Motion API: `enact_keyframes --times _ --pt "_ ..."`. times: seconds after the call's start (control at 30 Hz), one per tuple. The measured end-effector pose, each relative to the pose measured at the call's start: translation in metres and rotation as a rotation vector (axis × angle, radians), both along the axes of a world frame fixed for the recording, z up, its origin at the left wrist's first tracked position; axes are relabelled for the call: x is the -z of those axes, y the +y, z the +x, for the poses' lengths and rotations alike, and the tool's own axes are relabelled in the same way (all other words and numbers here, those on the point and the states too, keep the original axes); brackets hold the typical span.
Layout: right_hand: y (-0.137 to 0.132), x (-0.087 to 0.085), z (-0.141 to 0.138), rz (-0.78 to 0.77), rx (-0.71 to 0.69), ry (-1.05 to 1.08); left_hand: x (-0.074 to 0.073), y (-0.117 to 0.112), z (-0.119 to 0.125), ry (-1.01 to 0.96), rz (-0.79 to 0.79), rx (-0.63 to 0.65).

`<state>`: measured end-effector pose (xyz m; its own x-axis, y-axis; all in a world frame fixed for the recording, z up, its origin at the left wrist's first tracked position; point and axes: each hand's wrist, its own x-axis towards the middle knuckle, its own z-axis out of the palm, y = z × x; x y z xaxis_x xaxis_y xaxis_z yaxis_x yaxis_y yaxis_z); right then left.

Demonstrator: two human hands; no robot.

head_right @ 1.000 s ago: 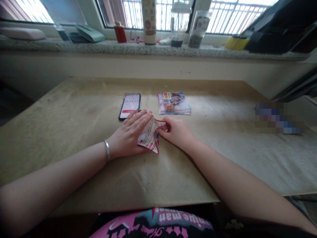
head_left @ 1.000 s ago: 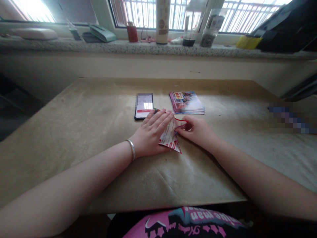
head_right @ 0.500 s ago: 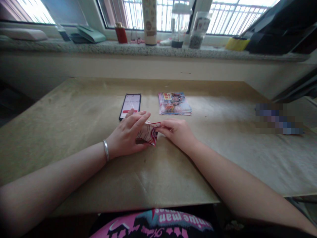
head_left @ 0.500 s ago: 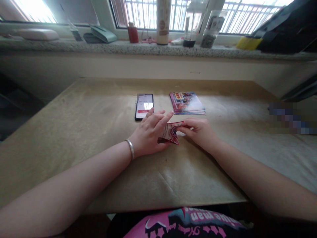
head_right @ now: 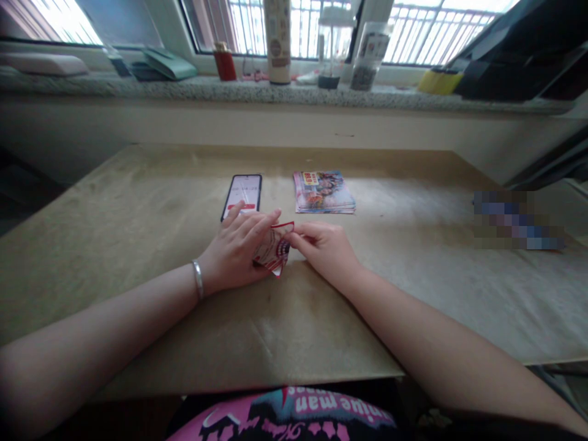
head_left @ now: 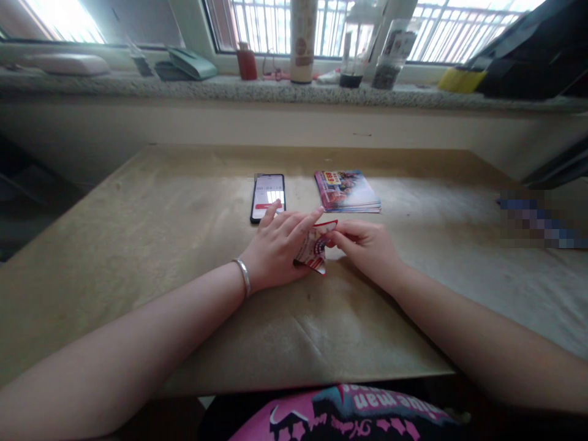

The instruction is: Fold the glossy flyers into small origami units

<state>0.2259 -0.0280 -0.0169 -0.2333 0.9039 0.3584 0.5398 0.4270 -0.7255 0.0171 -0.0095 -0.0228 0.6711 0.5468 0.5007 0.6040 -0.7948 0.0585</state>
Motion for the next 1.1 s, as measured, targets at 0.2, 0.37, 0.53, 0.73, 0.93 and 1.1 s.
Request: enact_keyframes --times 0.2,0.37,0.53,0.73,0.93,1.1 --pt "0.001 0.0 -0.002 0.112 0.054 0.001 -0.001 0.0 0.001 -0.02 -0.005 0.001" --pt "0.001 0.003 -0.002 0.066 0.03 0.093 -0.002 0.0 0.001 -0.04 0.013 -0.016" --pt "0.003 0.01 -0.003 -0.054 -0.1 0.335 -0.002 0.002 0.0 -0.173 0.025 -0.061" --pt "0.0 0.005 -0.004 -0.009 -0.177 0.262 -0.003 0.004 -0.002 -0.236 0.045 -0.071" --pt "0.001 0.003 -0.004 0.028 -0.183 0.202 -0.002 0.006 -0.003 -0.284 0.081 -0.051" --pt "0.002 0.006 -0.006 0.058 -0.093 0.154 -0.004 0.005 -0.003 -0.273 0.053 -0.016"
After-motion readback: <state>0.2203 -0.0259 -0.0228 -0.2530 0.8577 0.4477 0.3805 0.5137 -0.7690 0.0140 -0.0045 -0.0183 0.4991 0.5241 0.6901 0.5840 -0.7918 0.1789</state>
